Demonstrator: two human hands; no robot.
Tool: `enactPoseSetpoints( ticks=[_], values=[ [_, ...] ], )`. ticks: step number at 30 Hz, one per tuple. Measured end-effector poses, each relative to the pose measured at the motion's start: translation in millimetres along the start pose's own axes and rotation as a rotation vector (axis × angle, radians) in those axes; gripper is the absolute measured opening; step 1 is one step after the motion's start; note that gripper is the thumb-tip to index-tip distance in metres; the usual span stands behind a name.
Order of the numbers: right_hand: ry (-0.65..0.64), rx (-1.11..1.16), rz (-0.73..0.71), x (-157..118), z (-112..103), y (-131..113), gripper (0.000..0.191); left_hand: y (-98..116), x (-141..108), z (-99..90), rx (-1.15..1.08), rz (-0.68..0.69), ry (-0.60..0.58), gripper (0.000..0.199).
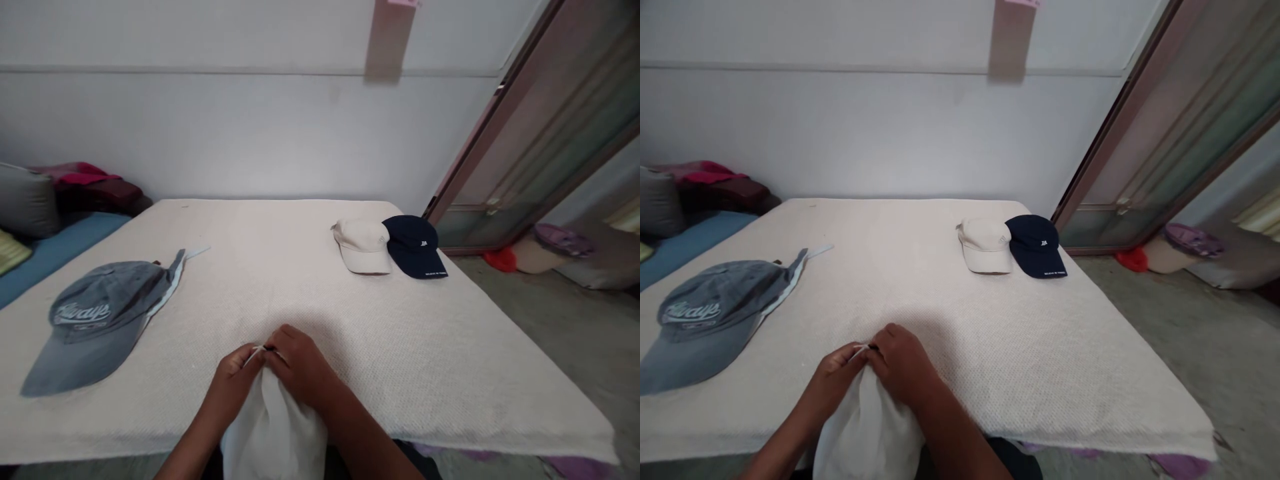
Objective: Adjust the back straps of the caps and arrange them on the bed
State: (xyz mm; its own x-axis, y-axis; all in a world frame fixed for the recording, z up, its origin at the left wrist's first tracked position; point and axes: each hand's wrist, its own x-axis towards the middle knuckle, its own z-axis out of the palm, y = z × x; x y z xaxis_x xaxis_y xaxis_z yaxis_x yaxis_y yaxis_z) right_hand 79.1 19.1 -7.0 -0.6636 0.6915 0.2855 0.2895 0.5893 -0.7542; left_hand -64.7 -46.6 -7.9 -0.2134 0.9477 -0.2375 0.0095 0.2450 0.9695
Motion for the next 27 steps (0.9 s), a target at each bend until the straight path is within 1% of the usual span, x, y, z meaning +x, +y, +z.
enactPoseSetpoints(
  ticks=[4,7,9,11,13,14,16,19,22,24,25,27],
  values=[
    [0.042,-0.053,0.029,0.4,4.5,0.0,0.015,3.5,-2.6,1.2,0.044,0.021,0.016,0.023],
    [0.118,-0.029,0.068,1.8,8.9,0.9,0.019,4.2,-2.0,1.6,0.063,0.051,0.029,0.024],
    [0.218,0.072,0.147,3.4,11.2,4.0,0.022,3.3,-1.6,1.0,0.062,0.051,0.016,0.025],
    [0.332,0.218,0.271,5.5,12.2,8.8,0.023,2.1,-2.0,-0.3,0.044,0.018,-0.007,0.025],
    [0.384,0.379,0.376,7.9,11.4,13.2,0.023,1.4,-3.3,-1.9,0.013,-0.031,-0.022,0.025],
    [0.373,0.457,0.405,9.1,10.3,14.5,0.021,1.4,-4.1,-2.7,-0.009,-0.055,-0.025,0.025],
    [0.303,0.587,0.422,11.1,6.8,14.6,0.016,2.1,-5.7,-4.0,-0.073,-0.096,-0.024,0.025],
    [0.152,0.692,0.419,11.4,0.2,9.3,0.014,4.1,-7.5,-4.9,-0.204,-0.141,-0.038,0.024],
    [-0.038,0.806,0.437,7.6,-4.8,2.9,0.015,5.5,-8.6,-4.6,-0.319,-0.177,-0.067,0.024],
    [-0.138,0.900,0.443,4.6,-6.5,1.2,0.017,5.7,-9.7,-4.8,-0.401,-0.197,-0.097,0.022],
    [-0.163,0.931,0.439,3.7,-7.0,1.5,0.018,5.8,-10.5,-5.3,-0.447,-0.208,-0.110,0.020],
    [-0.154,0.936,0.434,3.6,-7.4,4.3,0.019,6.5,-12.4,-7.8,-0.549,-0.229,-0.106,0.018]
  ],
)
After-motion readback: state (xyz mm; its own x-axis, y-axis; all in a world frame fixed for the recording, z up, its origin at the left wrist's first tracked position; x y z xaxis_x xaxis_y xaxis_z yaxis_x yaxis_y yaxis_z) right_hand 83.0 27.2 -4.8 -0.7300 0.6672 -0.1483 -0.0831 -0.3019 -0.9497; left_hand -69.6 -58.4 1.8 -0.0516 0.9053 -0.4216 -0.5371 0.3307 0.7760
